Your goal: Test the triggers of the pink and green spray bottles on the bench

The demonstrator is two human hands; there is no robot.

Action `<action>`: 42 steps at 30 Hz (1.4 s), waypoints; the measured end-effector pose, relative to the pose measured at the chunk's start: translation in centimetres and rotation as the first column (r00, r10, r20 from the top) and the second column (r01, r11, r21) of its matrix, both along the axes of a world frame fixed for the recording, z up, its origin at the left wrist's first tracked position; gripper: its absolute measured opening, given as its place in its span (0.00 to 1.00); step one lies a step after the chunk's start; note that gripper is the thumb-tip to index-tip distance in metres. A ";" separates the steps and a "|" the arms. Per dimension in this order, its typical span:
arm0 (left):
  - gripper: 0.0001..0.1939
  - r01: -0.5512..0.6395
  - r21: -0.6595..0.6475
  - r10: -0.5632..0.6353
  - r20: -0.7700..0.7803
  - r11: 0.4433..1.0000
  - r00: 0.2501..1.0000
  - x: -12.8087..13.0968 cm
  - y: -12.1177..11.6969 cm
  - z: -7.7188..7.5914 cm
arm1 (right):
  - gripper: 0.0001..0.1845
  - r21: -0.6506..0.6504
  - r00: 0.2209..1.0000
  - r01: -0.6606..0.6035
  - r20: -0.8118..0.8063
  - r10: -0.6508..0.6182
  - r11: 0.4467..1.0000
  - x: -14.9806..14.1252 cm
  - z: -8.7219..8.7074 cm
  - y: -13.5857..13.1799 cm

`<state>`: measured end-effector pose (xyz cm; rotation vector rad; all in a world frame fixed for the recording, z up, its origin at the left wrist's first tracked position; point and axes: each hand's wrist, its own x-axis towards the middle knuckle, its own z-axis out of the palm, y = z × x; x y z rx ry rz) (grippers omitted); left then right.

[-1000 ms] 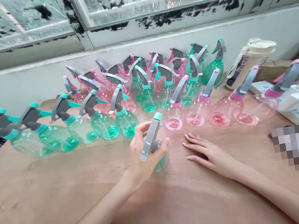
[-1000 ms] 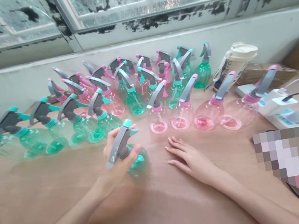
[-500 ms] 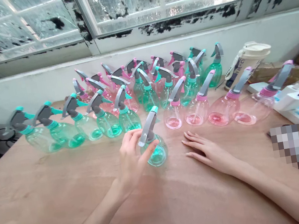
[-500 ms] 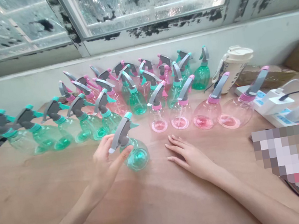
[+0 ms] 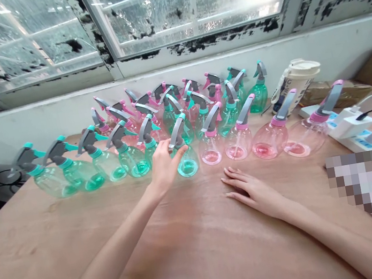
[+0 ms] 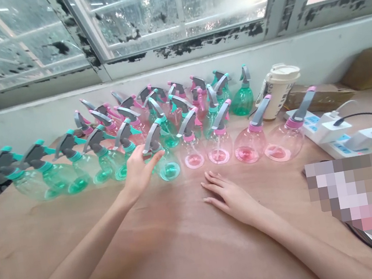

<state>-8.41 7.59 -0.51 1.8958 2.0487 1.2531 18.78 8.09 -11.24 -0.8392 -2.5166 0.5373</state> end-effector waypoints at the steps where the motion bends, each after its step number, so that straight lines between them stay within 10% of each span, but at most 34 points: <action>1: 0.14 -0.008 0.000 0.008 -0.004 1.000 1.000 -0.1 0.6 0.0 | 0.27 0.002 1.000 -0.002 0.004 0.002 1.000 0.0 0.0 0.0; 8: 0.16 -0.041 0.000 0.041 -0.007 0.999 0.999 -0.4 2.3 0.1 | 0.27 0.003 1.000 0.013 -0.004 -0.013 1.000 -0.1 -0.1 0.0; 17: 0.26 -0.005 0.007 0.005 0.101 1.000 0.995 -0.5 -1.3 -1.1 | 0.27 0.008 1.000 0.012 0.015 -0.012 1.000 -0.2 0.1 0.0; 42: 0.12 -0.075 -0.021 0.073 -0.068 0.997 0.995 -0.2 0.7 0.2 | 0.24 -0.008 0.999 0.016 -0.049 -0.016 1.000 -0.3 0.3 -0.1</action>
